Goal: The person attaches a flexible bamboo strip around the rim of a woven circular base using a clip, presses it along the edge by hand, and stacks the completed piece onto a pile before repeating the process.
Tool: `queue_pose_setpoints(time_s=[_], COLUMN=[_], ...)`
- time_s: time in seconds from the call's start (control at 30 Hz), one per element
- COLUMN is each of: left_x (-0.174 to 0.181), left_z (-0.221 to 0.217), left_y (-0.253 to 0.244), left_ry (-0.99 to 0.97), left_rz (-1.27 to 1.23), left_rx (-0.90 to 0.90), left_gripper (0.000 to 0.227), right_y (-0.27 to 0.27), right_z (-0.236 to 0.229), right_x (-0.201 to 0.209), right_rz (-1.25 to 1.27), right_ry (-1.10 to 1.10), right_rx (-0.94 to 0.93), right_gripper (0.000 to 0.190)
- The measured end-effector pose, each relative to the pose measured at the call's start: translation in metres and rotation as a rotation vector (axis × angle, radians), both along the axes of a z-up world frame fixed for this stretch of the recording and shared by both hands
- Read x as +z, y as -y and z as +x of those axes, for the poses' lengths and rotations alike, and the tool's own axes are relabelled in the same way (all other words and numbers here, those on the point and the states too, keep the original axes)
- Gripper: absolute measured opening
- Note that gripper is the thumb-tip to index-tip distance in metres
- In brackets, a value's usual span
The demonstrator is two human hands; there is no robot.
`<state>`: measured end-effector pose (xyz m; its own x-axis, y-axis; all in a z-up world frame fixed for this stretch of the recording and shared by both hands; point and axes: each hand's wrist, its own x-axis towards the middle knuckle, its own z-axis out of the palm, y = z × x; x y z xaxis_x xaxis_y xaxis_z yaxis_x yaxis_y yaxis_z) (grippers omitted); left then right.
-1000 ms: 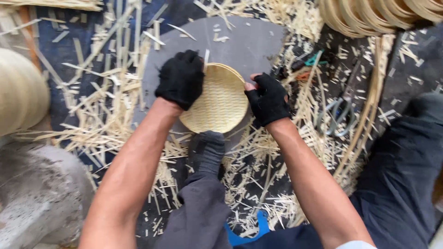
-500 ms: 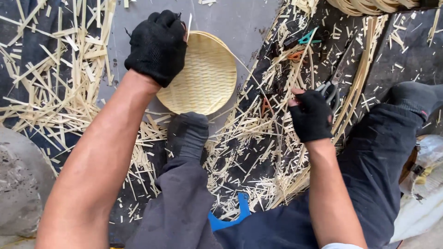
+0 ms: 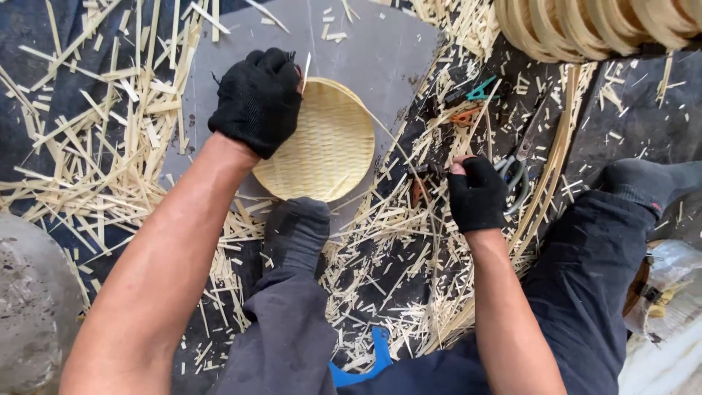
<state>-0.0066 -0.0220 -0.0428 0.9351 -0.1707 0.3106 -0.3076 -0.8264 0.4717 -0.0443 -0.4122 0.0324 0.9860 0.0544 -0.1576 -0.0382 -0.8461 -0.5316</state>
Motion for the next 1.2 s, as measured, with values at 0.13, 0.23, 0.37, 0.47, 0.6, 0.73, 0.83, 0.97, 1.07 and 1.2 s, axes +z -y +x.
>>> queue_pose_setpoints(time_s=[0.13, 0.23, 0.37, 0.47, 0.6, 0.73, 0.83, 0.97, 1.07, 1.2], left_x=[0.009, 0.010, 0.004, 0.012, 0.014, 0.013, 0.017, 0.018, 0.020, 0.021], left_z=[-0.012, -0.001, -0.007, 0.001, -0.001, -0.009, 0.000, -0.005, -0.006, -0.001], left_y=[-0.002, -0.003, -0.004, -0.006, -0.004, -0.002, -0.004, -0.007, -0.006, -0.006], left_ry=[-0.075, -0.026, 0.010, -0.034, -0.081, -0.091, -0.068, -0.117, -0.117, -0.122], left_rz=[-0.015, -0.021, -0.045, -0.041, -0.060, -0.045, -0.049, -0.057, -0.069, -0.045], left_rx=[0.001, -0.005, 0.030, 0.003, 0.003, 0.008, 0.017, 0.026, 0.002, 0.005], left_gripper=[0.007, 0.007, 0.012, 0.012, 0.010, 0.010, 0.012, 0.012, 0.013, 0.016], right_y=[-0.022, -0.025, -0.009, -0.041, -0.121, -0.177, -0.193, -0.197, -0.183, -0.179], right_z=[0.007, 0.017, 0.013, 0.038, 0.071, 0.107, 0.119, 0.107, 0.101, 0.104], right_x=[0.022, 0.018, -0.003, 0.007, 0.025, -0.016, -0.034, -0.023, -0.026, -0.036], right_rz=[0.021, -0.150, -0.220, -0.236, 0.007, 0.011, 0.016, 0.072, 0.338, 0.320], right_ry=[-0.194, -0.142, -0.005, 0.059, 0.039, 0.152, 0.334, 0.062, -0.121, -0.128], right_rx=[-0.008, 0.236, 0.349, 0.216, 0.140, 0.354, 0.590, 0.576, 0.465, 0.367], right_gripper=[0.020, 0.022, 0.015, 0.019, 0.025, 0.030, 0.025, 0.022, 0.027, 0.035])
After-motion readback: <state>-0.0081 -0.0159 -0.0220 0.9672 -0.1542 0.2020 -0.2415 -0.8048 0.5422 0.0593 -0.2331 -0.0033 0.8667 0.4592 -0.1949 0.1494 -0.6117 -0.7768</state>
